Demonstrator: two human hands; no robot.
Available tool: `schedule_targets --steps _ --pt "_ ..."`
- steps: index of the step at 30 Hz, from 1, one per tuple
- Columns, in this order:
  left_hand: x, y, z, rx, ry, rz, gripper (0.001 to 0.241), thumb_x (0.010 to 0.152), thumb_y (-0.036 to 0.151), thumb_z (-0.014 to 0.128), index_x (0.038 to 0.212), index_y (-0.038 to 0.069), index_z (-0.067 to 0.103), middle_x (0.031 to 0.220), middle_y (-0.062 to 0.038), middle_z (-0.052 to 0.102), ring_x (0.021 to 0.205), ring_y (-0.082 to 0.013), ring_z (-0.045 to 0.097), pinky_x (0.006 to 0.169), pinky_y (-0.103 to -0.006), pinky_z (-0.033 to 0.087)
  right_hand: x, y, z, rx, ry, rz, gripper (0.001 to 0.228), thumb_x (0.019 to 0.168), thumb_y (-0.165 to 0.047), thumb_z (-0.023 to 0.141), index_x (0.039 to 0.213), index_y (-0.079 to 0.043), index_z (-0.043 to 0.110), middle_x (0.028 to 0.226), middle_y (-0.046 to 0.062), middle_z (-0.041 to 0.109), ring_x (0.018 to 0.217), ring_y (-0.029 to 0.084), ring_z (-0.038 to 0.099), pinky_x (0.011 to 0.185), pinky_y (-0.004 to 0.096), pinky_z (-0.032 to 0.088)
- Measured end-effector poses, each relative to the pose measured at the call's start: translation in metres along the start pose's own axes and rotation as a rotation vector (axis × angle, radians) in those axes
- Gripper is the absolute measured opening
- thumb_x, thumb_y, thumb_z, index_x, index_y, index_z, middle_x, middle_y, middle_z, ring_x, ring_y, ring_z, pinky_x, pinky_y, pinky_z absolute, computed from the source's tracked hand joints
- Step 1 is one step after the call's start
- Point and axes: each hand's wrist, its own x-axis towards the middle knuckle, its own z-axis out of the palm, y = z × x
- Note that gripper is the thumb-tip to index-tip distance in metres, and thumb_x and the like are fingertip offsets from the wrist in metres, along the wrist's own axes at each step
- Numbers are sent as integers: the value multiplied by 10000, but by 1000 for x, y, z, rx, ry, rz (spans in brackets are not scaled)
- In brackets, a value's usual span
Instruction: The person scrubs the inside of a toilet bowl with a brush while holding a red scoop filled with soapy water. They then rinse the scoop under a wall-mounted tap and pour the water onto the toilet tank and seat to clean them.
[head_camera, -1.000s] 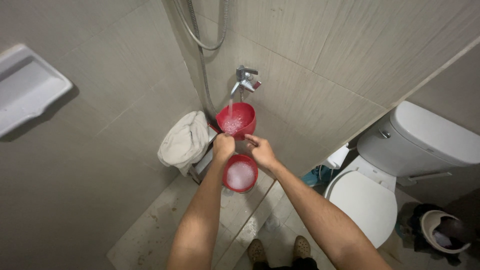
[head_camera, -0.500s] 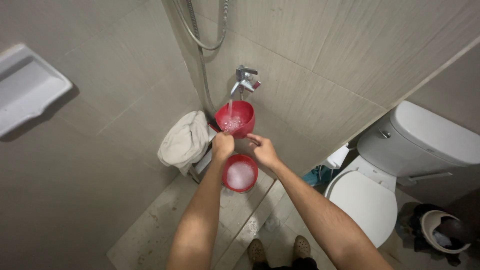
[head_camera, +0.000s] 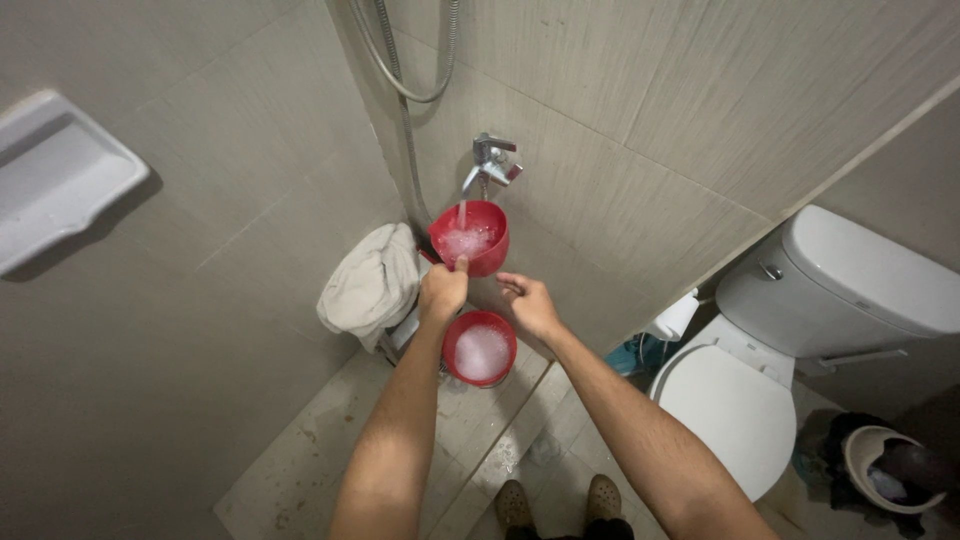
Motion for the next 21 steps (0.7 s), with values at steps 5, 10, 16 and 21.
schedule_targets --steps 5,10,16,21 --pt "14 -12 11 40 -4 24 609 960 539 570 1176 -11 717 1228 -294 677 1198 -446 641 1017 -526 492 21 45 3 62 11 -65 385 991 -47 536 1363 -12 626 1349 150 685 1241 214 656 1042 334 511" --pt "3 -6 7 55 8 0 574 945 533 572 1192 37 720 1261 -257 674 1206 -441 632 1002 -534 498 25 62 2 176 7 -97 361 979 -41 564 1329 7 643 1272 129 720 1163 184 673 998 317 525" --pt "-2 -1 1 40 2 0 605 958 580 559 1197 49 723 1253 -255 680 1211 -436 636 1011 -527 497 15 49 -3 63 28 -35 330 998 -75 549 1301 -8 660 1204 101 735 1099 154 679 951 299 529" --pt "-3 2 -3 35 19 8 575 942 567 581 1173 63 735 1227 -242 686 1182 -441 638 985 -532 496 20 59 -2 135 31 -67 355 968 -59 557 1301 1 664 1199 115 748 1085 157 690 931 289 537"
